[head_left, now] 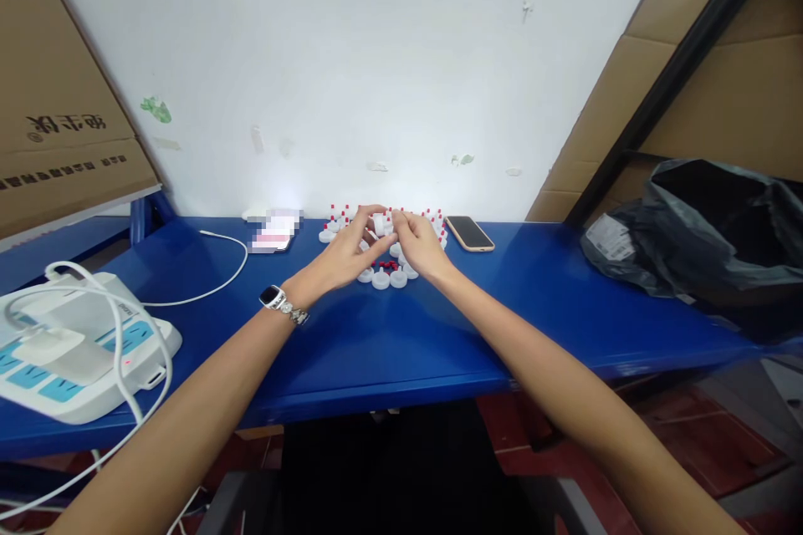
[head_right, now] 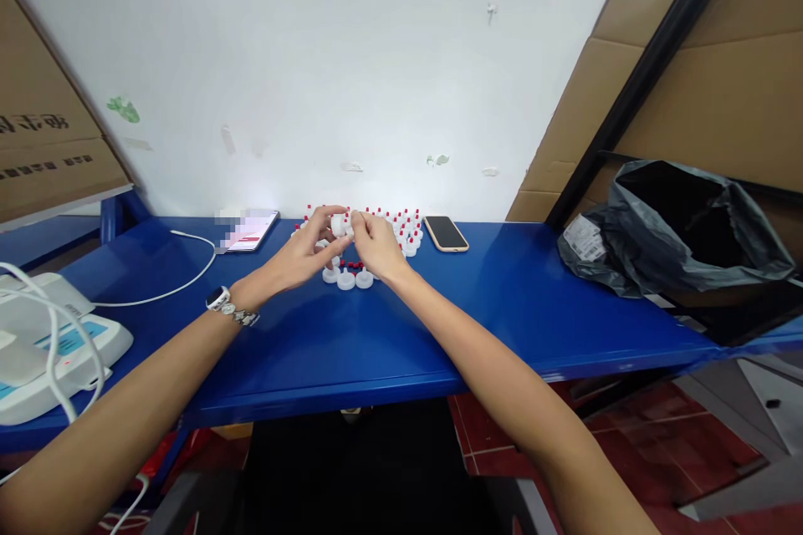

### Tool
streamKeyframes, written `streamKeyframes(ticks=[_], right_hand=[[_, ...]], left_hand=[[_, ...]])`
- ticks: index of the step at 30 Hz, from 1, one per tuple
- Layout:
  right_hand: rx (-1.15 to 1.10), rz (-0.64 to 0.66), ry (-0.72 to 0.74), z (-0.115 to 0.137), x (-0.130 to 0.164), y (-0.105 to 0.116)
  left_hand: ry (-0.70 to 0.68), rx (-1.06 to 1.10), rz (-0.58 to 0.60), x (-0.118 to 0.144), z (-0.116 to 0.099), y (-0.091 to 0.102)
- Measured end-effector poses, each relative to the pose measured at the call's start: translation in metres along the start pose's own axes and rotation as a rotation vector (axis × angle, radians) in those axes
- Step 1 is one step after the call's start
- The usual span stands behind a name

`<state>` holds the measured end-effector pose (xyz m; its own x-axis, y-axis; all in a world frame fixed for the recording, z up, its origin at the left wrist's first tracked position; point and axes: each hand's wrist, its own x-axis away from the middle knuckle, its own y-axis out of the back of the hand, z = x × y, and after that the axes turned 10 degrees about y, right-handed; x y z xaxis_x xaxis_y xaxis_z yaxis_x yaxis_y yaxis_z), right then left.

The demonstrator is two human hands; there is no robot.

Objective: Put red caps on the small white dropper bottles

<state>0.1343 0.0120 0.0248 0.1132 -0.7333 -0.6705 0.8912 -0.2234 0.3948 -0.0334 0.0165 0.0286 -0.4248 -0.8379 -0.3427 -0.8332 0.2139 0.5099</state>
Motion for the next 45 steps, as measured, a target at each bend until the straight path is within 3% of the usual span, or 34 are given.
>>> streamKeyframes(ticks=[2, 5, 8, 11, 14, 16, 20, 23, 26, 31, 34, 39, 45], right_hand=[[-0.044, -0.003, -0.025, -0.004, -0.001, -0.001], [-0.082, -0.008, -0.026, -0.002, 0.0, -0.004], [-0.067, -0.012, -0.005, 0.004, 0.002, -0.004], [-0.035, -0.026, 0.02, 0.007, 0.0, 0.003], [-0.004, -0.093, 0.001, 0.001, -0.004, 0.015], [0.042, -0.041, -0.006, -0.006, -0.006, 0.02], [0.203, 0.244, 0.058, -0.019, -0.004, 0.018], [0.248, 0.353, 0.043, -0.024, -0.002, 0.016], [0.167, 0.318, -0.008, -0.026, -0.003, 0.018], [-0.204, 0.2, 0.004, -0.026, -0.007, 0.015], [-0.244, 0.139, 0.021, -0.028, -0.011, 0.012], [0.066, 0.1, 0.071, -0.043, -0.022, 0.012], [0.43, 0.292, 0.019, -0.056, -0.035, 0.007]], left_hand=[[-0.107, -0.059, -0.019, 0.001, 0.003, -0.001], [-0.124, -0.034, -0.05, 0.001, 0.005, -0.004], [-0.032, 0.116, -0.014, -0.002, 0.002, -0.007], [0.144, 0.38, 0.009, -0.007, 0.003, -0.004], [0.291, 0.515, -0.044, -0.012, 0.009, 0.004], [0.275, 0.46, -0.074, -0.014, 0.013, 0.007], [0.1, 0.12, -0.092, -0.015, 0.02, 0.002], [0.048, -0.056, -0.115, -0.013, 0.023, 0.0], [0.048, -0.126, -0.113, -0.01, 0.026, 0.002], [0.053, -0.108, -0.096, -0.007, 0.02, 0.0], [0.051, -0.118, -0.104, -0.005, 0.017, -0.001], [0.007, -0.213, -0.184, -0.004, 0.021, 0.003], [-0.001, -0.331, -0.182, -0.002, 0.026, 0.008]])
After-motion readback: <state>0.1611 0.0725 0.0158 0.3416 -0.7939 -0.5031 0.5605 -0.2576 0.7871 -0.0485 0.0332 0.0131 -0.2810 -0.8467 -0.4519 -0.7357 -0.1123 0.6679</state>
